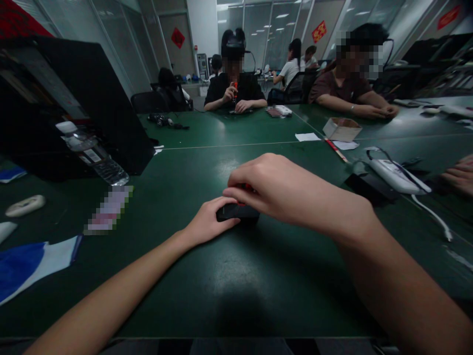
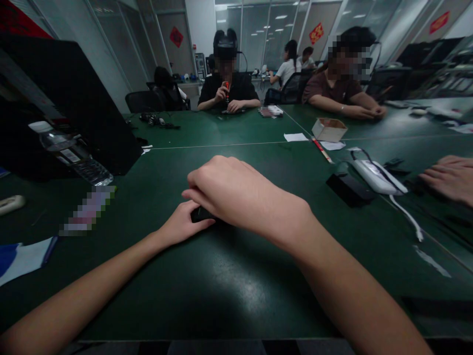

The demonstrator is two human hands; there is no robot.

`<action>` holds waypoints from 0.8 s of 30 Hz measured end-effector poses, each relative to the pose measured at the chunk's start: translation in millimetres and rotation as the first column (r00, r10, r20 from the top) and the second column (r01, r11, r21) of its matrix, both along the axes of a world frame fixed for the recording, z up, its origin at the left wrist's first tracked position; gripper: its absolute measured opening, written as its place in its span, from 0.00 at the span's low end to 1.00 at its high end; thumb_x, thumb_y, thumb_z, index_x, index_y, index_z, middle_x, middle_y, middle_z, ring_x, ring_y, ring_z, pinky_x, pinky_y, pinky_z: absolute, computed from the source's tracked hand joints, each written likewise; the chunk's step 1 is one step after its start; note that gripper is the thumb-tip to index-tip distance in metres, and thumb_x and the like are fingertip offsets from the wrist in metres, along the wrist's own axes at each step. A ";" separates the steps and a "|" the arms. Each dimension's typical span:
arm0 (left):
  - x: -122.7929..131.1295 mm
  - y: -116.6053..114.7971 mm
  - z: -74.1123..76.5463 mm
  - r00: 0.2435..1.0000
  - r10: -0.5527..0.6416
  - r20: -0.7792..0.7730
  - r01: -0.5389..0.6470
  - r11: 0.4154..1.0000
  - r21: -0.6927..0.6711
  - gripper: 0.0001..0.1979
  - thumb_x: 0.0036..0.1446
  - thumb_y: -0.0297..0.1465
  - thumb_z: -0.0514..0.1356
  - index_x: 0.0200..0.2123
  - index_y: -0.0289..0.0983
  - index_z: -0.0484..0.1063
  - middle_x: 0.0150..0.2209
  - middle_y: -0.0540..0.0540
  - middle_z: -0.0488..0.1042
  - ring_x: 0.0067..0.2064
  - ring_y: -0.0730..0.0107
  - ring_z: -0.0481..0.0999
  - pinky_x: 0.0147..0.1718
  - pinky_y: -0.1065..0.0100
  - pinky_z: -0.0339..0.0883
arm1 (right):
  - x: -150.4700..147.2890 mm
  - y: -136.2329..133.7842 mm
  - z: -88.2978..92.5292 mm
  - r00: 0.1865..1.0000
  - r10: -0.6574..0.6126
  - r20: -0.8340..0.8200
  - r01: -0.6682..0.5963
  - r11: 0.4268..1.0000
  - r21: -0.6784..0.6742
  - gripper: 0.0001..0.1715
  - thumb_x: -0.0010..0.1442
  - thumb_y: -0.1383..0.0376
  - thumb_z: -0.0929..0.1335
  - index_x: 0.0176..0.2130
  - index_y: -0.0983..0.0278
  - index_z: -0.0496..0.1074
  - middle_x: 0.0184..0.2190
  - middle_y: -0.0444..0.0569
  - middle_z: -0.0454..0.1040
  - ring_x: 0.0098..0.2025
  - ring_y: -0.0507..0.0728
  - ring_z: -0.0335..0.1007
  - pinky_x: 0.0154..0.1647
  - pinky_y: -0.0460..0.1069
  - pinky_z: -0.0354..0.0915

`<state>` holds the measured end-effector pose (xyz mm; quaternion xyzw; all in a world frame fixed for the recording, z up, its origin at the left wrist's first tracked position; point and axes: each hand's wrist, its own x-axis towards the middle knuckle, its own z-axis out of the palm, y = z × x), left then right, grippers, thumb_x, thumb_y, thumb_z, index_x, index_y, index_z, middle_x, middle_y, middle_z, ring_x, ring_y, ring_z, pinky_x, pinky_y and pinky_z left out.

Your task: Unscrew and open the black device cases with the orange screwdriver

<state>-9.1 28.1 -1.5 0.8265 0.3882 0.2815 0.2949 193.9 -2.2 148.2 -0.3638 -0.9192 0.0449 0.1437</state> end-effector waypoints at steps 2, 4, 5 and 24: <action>-0.1 -0.1 0.6 1.000 -0.001 -0.007 0.001 1.000 0.000 0.20 0.58 0.38 0.68 0.52 0.38 0.75 0.49 0.44 0.80 0.49 0.54 0.78 0.53 0.56 0.70 | -0.2 0.6 -0.5 1.000 0.021 -0.013 -0.021 1.000 0.010 0.10 0.66 0.71 0.65 0.39 0.66 0.76 0.36 0.51 0.77 0.36 0.54 0.69 0.36 0.48 0.55; 0.0 -0.2 1.6 1.000 -0.010 -0.002 0.010 1.000 -0.003 0.19 0.60 0.39 0.66 0.52 0.38 0.75 0.50 0.44 0.80 0.49 0.55 0.78 0.54 0.56 0.70 | 0.7 1.4 -0.9 1.000 0.016 -0.014 -0.016 1.000 0.021 0.12 0.64 0.73 0.64 0.45 0.66 0.75 0.42 0.52 0.77 0.38 0.55 0.69 0.37 0.48 0.56; 0.0 -0.2 2.2 1.000 -0.013 0.002 0.013 1.000 -0.003 0.19 0.61 0.39 0.65 0.52 0.38 0.75 0.50 0.43 0.80 0.50 0.55 0.78 0.54 0.57 0.69 | 1.5 1.8 -0.8 1.000 -0.008 -0.001 0.008 1.000 0.025 0.13 0.64 0.73 0.64 0.47 0.66 0.74 0.43 0.53 0.77 0.38 0.55 0.69 0.37 0.48 0.56; -0.2 2.6 -0.9 0.998 -0.007 0.055 0.008 1.000 -0.020 0.18 0.61 0.42 0.65 0.50 0.39 0.76 0.48 0.44 0.81 0.49 0.53 0.79 0.52 0.57 0.71 | -5.5 -3.5 -1.0 0.998 -0.011 0.067 0.007 0.998 0.056 0.12 0.67 0.68 0.65 0.51 0.66 0.71 0.48 0.54 0.73 0.41 0.57 0.71 0.39 0.50 0.62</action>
